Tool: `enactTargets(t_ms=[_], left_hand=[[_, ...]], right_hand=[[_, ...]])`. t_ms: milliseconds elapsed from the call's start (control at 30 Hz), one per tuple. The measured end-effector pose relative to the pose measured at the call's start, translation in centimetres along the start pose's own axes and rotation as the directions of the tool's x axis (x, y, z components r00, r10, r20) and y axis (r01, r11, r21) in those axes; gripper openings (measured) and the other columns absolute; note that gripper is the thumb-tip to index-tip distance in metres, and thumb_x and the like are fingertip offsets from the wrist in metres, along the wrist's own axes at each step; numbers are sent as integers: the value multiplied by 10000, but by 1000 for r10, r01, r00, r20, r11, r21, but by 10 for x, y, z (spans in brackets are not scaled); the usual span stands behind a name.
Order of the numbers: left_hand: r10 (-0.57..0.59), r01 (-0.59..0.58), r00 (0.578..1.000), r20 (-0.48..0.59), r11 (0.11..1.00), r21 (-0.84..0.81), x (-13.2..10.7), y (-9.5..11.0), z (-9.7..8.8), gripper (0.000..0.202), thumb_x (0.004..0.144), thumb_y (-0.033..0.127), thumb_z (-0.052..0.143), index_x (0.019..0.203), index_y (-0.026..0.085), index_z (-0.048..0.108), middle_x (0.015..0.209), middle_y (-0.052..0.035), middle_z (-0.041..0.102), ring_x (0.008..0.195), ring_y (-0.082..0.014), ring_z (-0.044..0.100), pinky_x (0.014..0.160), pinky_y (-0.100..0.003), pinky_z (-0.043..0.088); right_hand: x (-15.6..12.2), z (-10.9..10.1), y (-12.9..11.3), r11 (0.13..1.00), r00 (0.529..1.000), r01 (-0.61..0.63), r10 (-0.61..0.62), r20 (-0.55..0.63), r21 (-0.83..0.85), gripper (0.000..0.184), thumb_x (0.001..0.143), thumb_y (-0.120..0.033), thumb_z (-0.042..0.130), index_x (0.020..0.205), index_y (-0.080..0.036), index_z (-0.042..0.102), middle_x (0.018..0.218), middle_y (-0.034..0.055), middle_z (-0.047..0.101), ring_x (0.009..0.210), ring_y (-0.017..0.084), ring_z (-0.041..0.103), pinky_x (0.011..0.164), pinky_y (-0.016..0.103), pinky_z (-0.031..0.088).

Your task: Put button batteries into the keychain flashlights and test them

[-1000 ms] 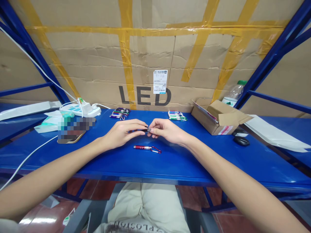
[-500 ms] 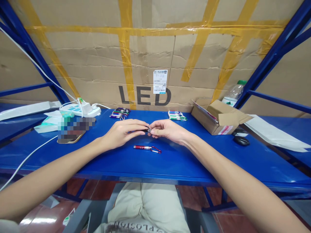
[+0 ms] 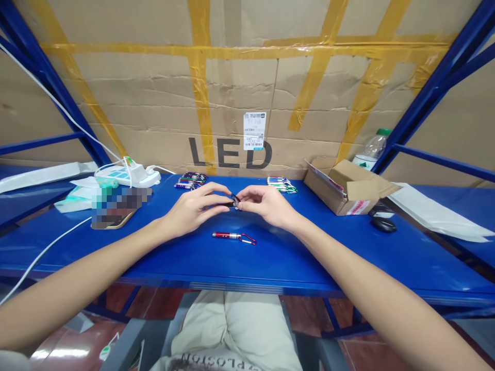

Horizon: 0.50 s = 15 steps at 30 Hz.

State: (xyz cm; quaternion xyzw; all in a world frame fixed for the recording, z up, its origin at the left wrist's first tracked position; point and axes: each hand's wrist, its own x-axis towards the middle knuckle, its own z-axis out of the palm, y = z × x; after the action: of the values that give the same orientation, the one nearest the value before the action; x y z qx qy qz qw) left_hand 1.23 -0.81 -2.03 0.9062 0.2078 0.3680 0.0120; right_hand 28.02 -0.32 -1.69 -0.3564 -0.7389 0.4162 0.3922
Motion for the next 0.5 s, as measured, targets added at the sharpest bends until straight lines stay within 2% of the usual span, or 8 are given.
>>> enactTargets(t_ms=[100,233,500], left_hand=[[-14,14,1000,-21,1000,12,0,-3,1,242,1108,349,634,1257,228,781,1279,-97,751,1151,-217,759,1049,-353,601],[-13,14,999,-52,1000,21,-1,-6,3,235,1101,333,648,1259,217,778,1242,-90,758,1095,-206,759,1005,-331,601],[-5,6,998,-59,1000,15,-1,-4,3,229,1099,318,653,1262,216,777,1230,-86,756,1083,-197,757,995,-319,593]], right_hand=[[-1,1,-3,993,993,91,-96,-70,-73,381,816,-515,888,1018,-196,831,968,65,834,880,235,748,866,395,602],[-5,1,-9,953,959,211,-245,-144,-215,300,883,-474,857,1023,-209,849,981,63,829,860,229,744,845,383,599],[-8,2,-12,868,920,320,-380,-95,-379,191,962,-391,794,1031,-223,856,935,51,810,790,205,724,772,354,577]])
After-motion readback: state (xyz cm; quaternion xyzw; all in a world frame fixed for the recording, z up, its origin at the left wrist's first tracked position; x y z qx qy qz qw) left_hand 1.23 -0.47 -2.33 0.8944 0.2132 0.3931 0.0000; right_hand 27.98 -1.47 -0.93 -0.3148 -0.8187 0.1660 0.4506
